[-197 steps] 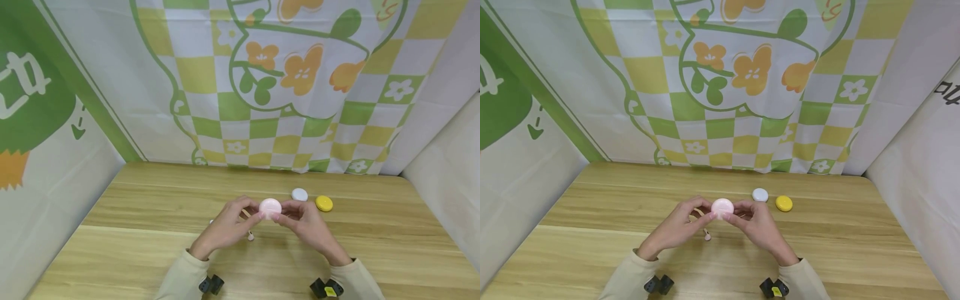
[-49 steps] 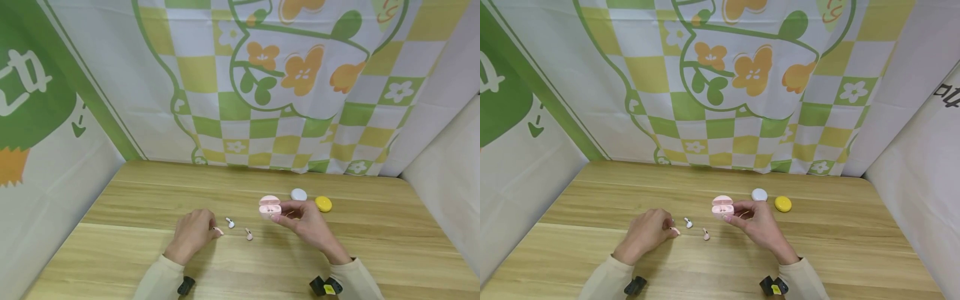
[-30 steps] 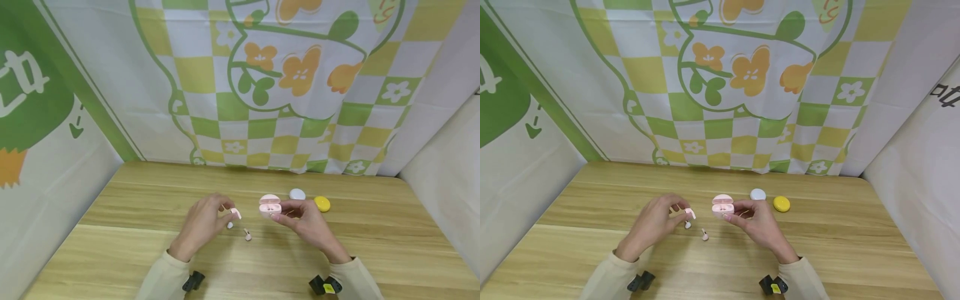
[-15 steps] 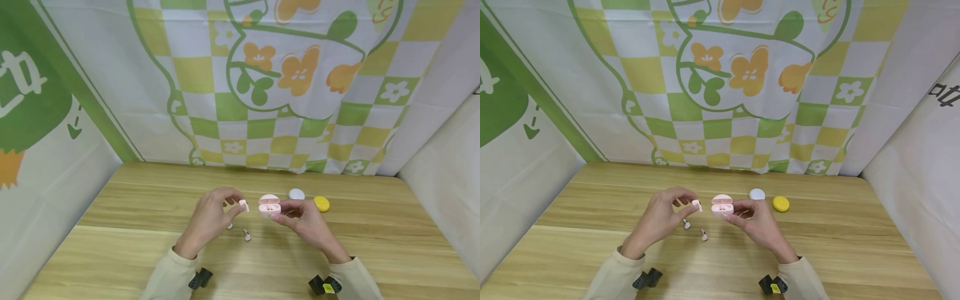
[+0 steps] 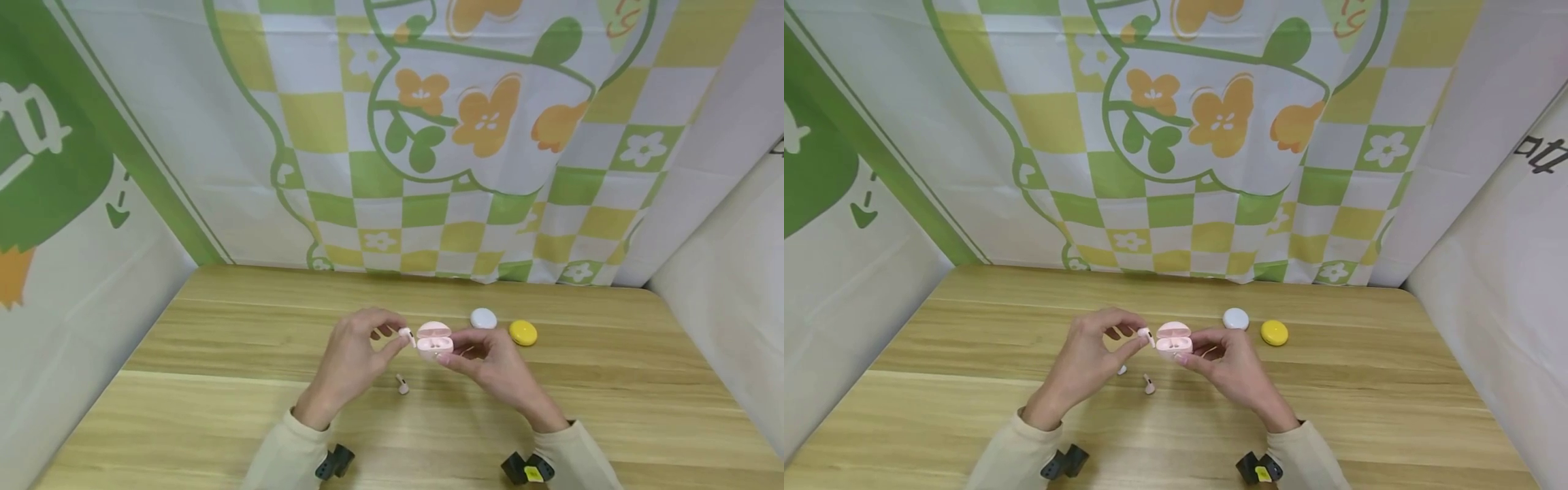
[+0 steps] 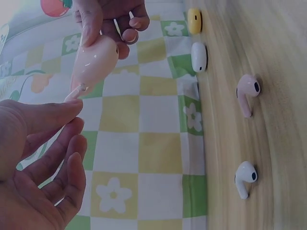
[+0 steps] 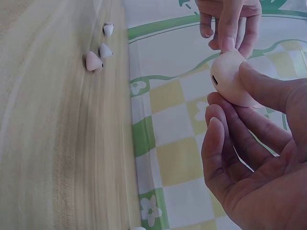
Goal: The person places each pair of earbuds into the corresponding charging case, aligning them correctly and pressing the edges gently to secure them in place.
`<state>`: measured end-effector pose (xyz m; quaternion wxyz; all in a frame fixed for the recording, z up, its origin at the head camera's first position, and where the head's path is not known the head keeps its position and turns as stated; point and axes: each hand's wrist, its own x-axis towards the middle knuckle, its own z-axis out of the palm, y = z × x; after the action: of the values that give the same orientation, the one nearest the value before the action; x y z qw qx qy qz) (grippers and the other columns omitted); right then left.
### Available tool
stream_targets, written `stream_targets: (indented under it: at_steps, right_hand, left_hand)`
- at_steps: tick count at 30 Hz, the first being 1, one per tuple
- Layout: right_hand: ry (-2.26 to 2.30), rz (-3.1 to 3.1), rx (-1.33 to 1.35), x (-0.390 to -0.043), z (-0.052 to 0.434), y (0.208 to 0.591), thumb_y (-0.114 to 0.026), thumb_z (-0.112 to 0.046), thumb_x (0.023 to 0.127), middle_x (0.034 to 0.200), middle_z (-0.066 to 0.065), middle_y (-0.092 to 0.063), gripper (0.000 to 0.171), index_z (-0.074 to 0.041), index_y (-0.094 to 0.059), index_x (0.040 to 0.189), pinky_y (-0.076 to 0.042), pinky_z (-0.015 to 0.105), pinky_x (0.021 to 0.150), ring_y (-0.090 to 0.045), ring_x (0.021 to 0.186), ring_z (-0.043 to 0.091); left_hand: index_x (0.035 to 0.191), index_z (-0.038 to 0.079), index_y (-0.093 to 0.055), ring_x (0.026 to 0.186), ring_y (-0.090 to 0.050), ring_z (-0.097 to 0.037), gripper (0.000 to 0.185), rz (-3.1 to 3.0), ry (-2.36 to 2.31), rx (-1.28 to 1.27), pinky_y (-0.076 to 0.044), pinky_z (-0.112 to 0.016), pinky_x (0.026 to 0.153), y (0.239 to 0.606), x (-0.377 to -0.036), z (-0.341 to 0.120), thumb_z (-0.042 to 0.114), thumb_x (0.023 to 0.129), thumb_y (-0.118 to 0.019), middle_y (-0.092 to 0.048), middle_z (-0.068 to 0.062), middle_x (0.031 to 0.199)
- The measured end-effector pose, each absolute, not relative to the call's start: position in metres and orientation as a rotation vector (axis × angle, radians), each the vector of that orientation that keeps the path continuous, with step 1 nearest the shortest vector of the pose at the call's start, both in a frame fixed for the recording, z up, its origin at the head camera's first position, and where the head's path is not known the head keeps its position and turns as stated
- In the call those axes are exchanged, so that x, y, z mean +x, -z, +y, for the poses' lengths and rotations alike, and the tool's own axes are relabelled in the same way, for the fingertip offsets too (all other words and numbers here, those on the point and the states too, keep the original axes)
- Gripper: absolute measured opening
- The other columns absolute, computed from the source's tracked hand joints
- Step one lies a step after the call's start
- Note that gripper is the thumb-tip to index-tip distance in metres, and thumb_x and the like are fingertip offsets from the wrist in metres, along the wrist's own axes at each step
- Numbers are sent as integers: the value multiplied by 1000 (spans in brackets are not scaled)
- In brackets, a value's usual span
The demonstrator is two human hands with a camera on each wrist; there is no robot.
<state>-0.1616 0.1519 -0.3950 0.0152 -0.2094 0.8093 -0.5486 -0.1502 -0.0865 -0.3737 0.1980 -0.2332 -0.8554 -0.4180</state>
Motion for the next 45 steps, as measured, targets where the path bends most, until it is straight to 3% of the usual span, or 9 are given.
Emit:
stream_targets:
  at_steps: [10,26,33,45]
  right_hand:
    - [1690,2531,-647,-162,150,395,-81,-3,85,101,10,-75,19,1,-77,103,-58,30,75,-68,81,13]
    - [1680,2534,-682,-161,148,399,-82,-6,85,99,8,-75,20,0,-77,103,-58,30,74,-68,80,13]
    - [1667,2541,-687,-160,148,400,-82,-8,85,98,6,-75,20,-1,-77,103,-57,30,74,-67,81,13]
    - [1683,2502,-678,-160,147,398,-80,-9,87,101,9,-75,22,0,-76,107,-58,31,76,-68,84,16]
  left_hand:
    - [94,7,-76,76,-67,-19,17,-2332,1173,-666,-57,-35,68,374,-149,-85,4,81,-85,-74,-1,90]
    - [93,8,-77,74,-66,-15,22,-2223,1123,-747,-54,-26,66,378,-146,-76,3,75,-89,-75,0,89]
    - [94,9,-78,76,-63,-9,20,-2277,1116,-775,-53,-24,67,376,-145,-76,6,77,-88,-75,1,91]
    - [100,10,-79,84,-62,-12,17,-2343,1075,-858,-54,-24,72,376,-146,-80,8,84,-84,-70,1,98]
